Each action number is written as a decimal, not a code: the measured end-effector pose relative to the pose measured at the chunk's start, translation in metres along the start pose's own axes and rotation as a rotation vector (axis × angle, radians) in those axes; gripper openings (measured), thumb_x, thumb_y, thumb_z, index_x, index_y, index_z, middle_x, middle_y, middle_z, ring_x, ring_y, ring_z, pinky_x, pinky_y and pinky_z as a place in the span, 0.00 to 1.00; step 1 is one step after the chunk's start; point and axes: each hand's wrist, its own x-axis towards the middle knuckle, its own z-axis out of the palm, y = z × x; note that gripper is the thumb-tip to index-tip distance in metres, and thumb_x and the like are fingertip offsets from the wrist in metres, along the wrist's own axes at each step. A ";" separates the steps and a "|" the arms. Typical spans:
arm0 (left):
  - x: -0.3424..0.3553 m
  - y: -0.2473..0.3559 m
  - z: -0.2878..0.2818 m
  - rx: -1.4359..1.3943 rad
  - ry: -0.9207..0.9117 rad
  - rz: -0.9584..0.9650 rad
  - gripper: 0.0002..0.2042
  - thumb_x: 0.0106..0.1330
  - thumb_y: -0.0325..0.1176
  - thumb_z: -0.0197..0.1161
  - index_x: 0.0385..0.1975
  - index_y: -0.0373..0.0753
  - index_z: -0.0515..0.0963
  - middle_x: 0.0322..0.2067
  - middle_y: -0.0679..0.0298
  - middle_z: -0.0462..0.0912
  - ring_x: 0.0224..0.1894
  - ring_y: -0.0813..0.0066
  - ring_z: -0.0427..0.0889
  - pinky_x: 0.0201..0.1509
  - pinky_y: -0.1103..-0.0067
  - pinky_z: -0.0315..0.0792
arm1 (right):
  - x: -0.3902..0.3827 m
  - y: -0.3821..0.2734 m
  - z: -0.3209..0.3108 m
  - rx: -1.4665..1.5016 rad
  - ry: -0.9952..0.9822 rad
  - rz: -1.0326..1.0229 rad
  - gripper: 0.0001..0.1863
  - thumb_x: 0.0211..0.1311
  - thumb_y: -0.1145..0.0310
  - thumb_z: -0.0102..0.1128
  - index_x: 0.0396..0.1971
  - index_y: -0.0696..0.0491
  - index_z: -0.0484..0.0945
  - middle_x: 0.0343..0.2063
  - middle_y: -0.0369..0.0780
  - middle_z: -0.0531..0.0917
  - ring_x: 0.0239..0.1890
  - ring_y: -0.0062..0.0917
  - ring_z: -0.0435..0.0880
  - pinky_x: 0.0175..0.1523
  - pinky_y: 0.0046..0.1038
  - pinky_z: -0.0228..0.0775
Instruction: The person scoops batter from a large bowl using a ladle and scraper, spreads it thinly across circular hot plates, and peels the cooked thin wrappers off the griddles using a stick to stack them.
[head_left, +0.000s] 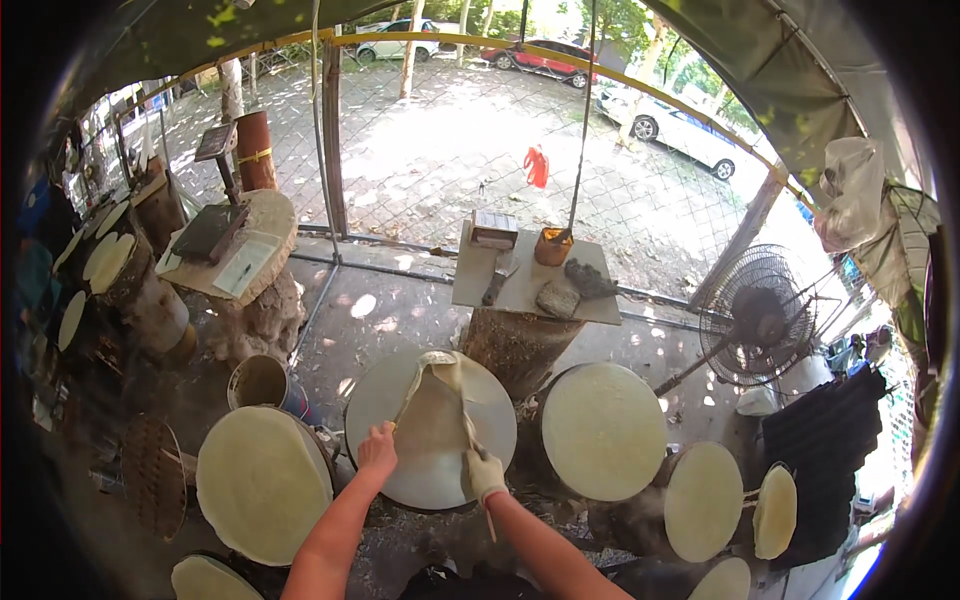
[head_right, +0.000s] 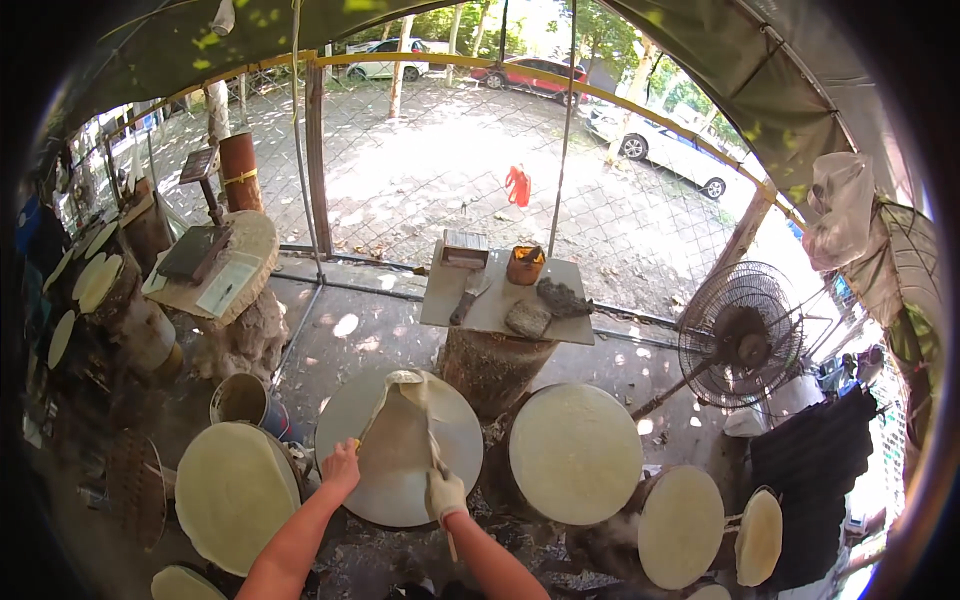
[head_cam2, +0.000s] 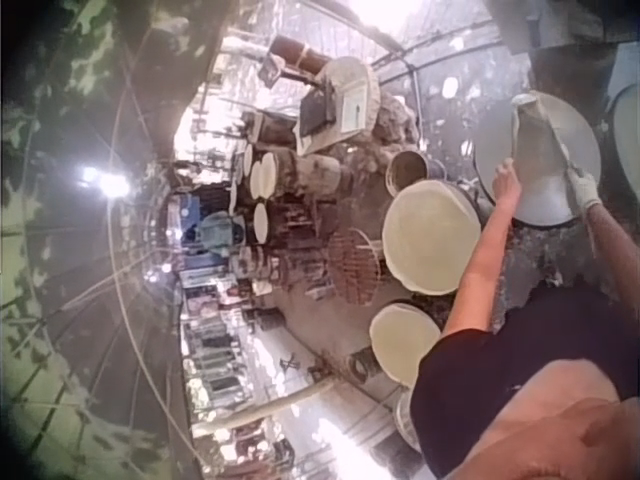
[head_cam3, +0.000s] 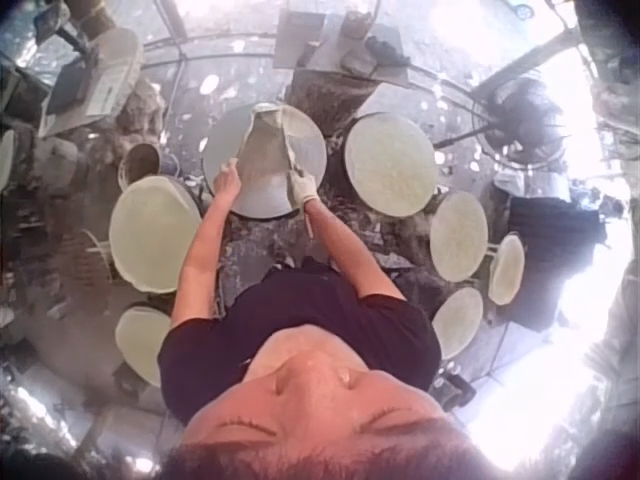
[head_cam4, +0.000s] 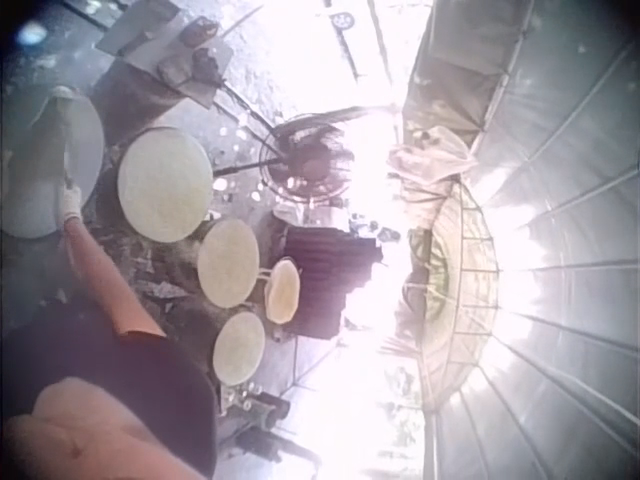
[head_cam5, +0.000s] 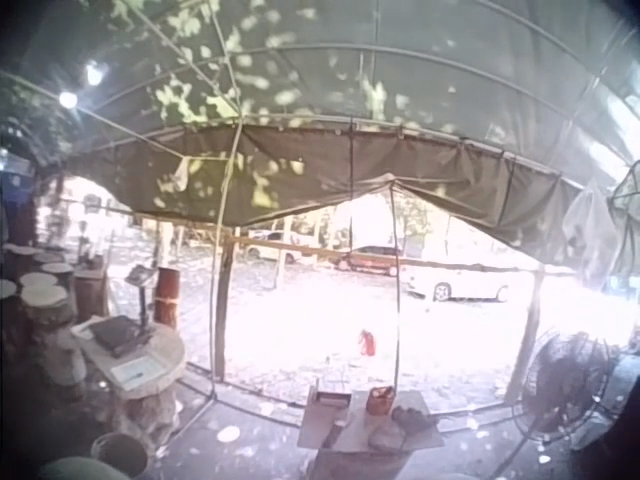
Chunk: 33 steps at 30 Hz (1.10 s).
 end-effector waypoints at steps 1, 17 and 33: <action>-0.001 0.001 -0.001 -0.004 -0.001 0.009 0.17 0.59 0.25 0.52 0.50 0.36 0.66 0.43 0.44 0.74 0.39 0.43 0.79 0.44 0.58 0.73 | 0.003 -0.005 -0.003 0.000 0.010 -0.001 0.21 0.59 0.62 0.56 0.53 0.51 0.78 0.23 0.36 0.80 0.24 0.17 0.75 0.31 0.21 0.68; -0.043 -0.065 -0.033 0.160 0.294 0.004 0.30 0.51 0.22 0.62 0.58 0.50 0.72 0.41 0.52 0.68 0.44 0.52 0.75 0.43 0.66 0.74 | 0.016 -0.011 0.000 -0.242 0.071 -0.144 0.22 0.59 0.62 0.56 0.52 0.57 0.77 0.37 0.44 0.85 0.38 0.23 0.82 0.45 0.23 0.71; -0.141 -0.061 -0.063 0.159 0.292 -0.205 0.24 0.53 0.21 0.60 0.53 0.49 0.77 0.35 0.56 0.68 0.39 0.55 0.75 0.37 0.66 0.73 | 0.060 -0.053 -0.030 -0.248 -0.490 -0.126 0.21 0.60 0.59 0.58 0.53 0.48 0.78 0.20 0.32 0.78 0.15 0.14 0.68 0.21 0.19 0.60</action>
